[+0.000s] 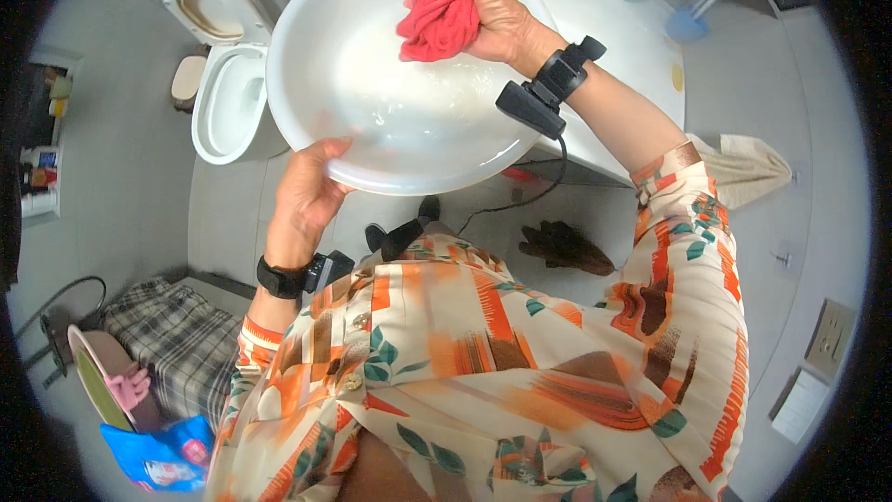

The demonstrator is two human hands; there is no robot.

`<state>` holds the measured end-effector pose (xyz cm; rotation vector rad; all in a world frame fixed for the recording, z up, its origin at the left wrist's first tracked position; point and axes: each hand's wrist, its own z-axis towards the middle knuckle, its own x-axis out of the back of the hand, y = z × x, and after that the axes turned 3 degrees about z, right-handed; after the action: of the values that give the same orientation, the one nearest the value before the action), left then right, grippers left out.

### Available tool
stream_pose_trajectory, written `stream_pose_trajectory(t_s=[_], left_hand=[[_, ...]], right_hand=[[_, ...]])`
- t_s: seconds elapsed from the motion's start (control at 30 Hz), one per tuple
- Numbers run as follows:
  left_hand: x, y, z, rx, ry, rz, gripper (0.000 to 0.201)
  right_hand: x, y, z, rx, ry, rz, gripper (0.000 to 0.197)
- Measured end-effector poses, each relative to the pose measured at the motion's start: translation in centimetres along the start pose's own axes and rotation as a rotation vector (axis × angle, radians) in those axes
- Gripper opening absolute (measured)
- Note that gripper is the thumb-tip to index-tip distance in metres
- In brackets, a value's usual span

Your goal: The person fills a green basin with water at a faucet, carries it through a hallway, and uses a pink cloth to wipe the interior of a white basin.

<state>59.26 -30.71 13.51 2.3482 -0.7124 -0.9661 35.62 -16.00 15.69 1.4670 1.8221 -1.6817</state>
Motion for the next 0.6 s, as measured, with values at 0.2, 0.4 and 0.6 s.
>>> stream_pose_trajectory(t_s=[0.2,0.4,0.6], left_hand=[[4.5,0.1,-4.3,-0.130,0.042,-0.052,0.045],[10.5,2.0,-12.1,-0.227,0.043,-0.080,0.043],[15.9,2.6,-16.5,-0.340,0.030,-0.002,0.044]], right_hand=[[-6.7,4.9,0.7,-0.011,0.080,0.059,0.028],[-17.0,10.7,1.1,0.016,0.113,-0.468,0.036],[-24.0,15.8,1.5,0.104,0.211,-0.710,0.035]])
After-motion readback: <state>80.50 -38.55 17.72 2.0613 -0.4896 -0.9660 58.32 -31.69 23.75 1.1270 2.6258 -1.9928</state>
